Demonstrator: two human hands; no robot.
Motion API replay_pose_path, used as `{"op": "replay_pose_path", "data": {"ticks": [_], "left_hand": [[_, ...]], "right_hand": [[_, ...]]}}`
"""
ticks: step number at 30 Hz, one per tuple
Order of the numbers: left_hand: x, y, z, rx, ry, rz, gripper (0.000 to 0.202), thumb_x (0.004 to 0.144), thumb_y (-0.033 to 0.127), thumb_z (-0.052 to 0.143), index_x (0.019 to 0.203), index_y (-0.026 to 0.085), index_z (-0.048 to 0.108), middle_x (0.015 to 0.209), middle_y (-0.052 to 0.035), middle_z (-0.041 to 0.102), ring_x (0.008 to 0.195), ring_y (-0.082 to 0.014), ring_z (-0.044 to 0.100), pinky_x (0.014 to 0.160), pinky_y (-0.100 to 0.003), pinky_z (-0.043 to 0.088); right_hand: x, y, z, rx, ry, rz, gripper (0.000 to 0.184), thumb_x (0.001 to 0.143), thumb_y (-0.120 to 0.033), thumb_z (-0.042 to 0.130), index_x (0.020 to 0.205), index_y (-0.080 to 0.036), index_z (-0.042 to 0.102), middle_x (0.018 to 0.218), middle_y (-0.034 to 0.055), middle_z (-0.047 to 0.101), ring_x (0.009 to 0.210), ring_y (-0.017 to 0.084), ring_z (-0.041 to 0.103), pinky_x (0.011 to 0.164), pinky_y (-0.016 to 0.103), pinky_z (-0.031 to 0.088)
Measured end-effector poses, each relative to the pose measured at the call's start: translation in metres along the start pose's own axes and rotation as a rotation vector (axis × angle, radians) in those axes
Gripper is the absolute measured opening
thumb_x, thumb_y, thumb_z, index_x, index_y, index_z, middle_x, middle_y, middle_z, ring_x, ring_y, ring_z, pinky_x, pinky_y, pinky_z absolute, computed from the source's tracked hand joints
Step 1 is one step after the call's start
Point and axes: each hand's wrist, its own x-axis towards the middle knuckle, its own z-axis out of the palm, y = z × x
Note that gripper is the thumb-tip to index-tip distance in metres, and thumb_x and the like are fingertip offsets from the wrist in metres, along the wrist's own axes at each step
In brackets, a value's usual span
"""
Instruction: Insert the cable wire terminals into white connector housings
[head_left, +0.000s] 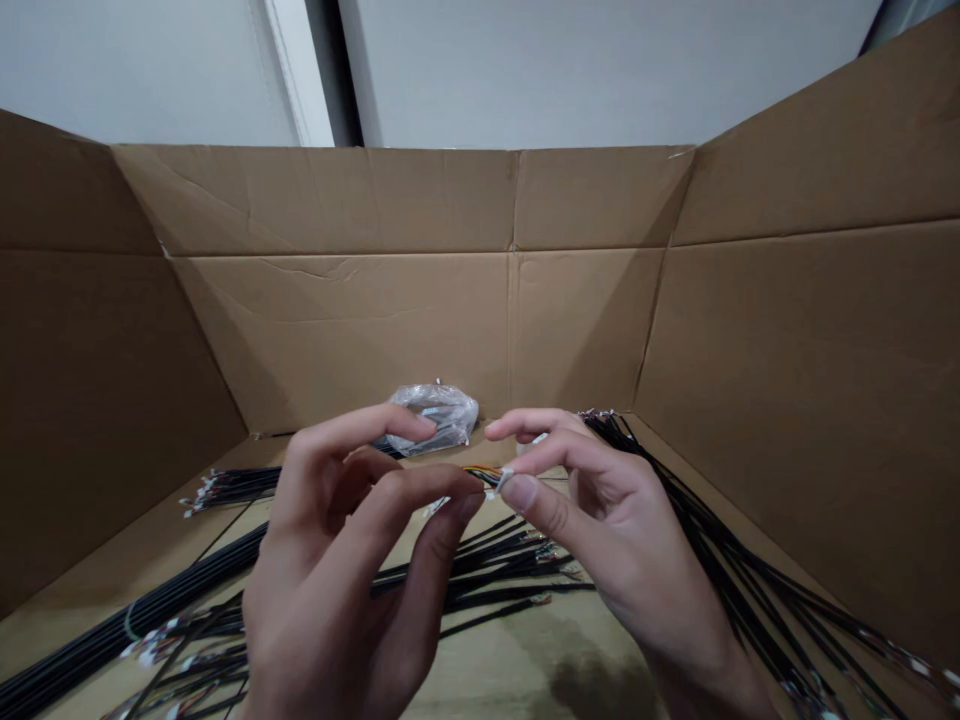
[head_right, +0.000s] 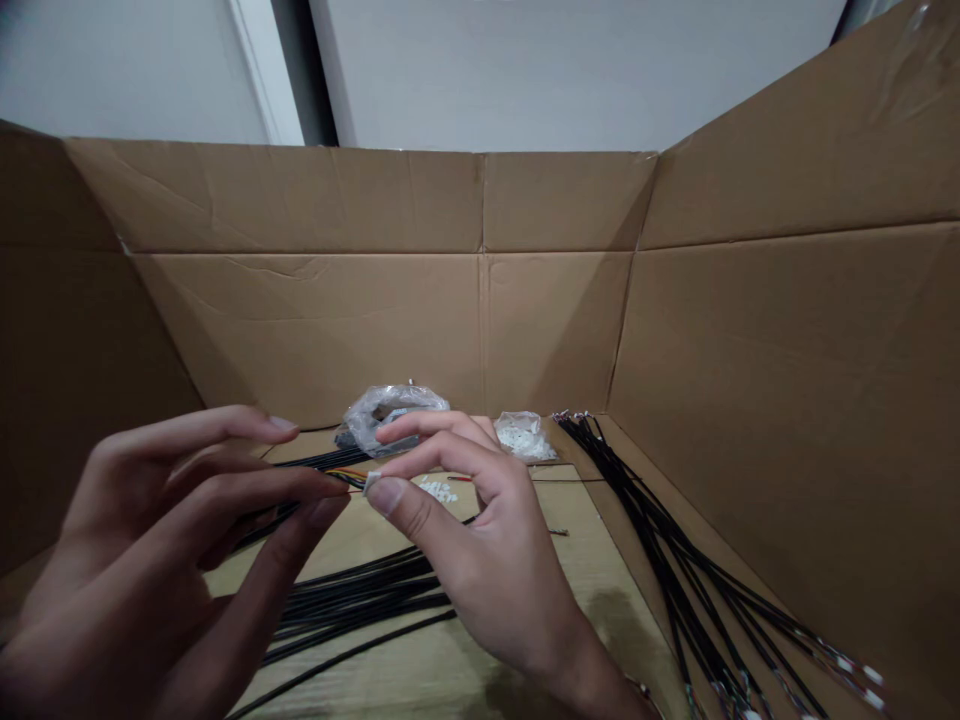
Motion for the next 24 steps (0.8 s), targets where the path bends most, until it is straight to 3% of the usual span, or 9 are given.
{"op": "replay_pose_path", "data": {"ticks": [24], "left_hand": [[0.0026, 0.0036, 0.0033, 0.005, 0.022, -0.017, 0.018, 0.099, 0.014, 0.062, 0.102, 0.031, 0.067, 0.121, -0.001, 0.056, 0.081, -0.0151, 0.068, 0.071, -0.034, 0.06]], "right_hand": [[-0.0001, -0.0065, 0.0055, 0.064, 0.036, 0.048, 0.013, 0.091, -0.023, 0.078, 0.078, -0.027, 0.078, 0.11, -0.0014, 0.079, 0.114, 0.023, 0.069, 0.114, 0.046, 0.042]]}}
